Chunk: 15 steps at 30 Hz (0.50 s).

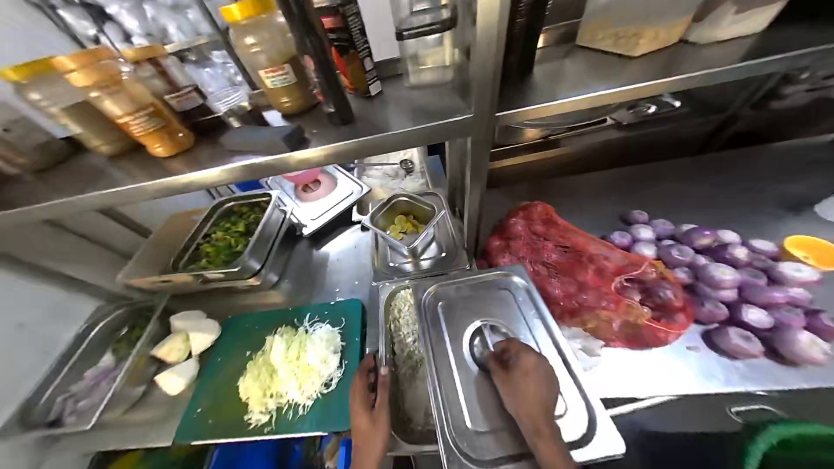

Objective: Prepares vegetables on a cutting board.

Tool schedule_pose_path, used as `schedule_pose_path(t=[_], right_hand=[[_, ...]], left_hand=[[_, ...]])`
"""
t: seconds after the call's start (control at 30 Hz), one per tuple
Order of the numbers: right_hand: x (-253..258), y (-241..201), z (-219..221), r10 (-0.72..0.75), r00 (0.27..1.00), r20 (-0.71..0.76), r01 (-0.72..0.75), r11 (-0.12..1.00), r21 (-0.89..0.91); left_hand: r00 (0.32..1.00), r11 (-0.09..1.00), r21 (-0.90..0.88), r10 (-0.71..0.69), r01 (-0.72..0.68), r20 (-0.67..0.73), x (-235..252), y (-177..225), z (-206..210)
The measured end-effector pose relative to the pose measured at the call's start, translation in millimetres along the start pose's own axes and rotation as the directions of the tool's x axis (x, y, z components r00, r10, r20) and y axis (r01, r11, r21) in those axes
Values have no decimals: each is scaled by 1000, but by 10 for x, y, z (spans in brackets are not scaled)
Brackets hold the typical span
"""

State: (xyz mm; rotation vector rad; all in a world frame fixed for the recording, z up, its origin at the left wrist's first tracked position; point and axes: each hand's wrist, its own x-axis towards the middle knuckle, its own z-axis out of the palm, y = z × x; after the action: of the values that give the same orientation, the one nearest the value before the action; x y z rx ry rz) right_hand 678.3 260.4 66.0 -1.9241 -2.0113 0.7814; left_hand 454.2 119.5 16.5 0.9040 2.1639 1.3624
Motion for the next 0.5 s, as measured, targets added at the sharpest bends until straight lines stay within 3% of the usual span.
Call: schedule_pose_path(t=[0.17, 0.3, 0.37, 0.43, 0.5], right_hand=[[35, -402, 456, 20, 994, 112, -9, 996, -93], [106, -705, 421, 12, 981, 194, 20, 987, -159], [244, -917, 289, -115, 991, 73, 120, 990, -70], [574, -1186, 212, -184, 971, -156, 203, 972, 120], [1101, -1465, 303, -64, 975, -211, 149, 898, 413]], left_hand=[[999, 998, -46, -35, 35, 13, 313, 47, -48], [995, 999, 14, -36, 35, 88, 672, 136, -226], [984, 998, 64, -31, 20, 178, 748, 140, -291], [965, 997, 79, -40, 20, 260, 756, 106, -332], [949, 998, 61, -51, 33, 311, 780, 38, -366]])
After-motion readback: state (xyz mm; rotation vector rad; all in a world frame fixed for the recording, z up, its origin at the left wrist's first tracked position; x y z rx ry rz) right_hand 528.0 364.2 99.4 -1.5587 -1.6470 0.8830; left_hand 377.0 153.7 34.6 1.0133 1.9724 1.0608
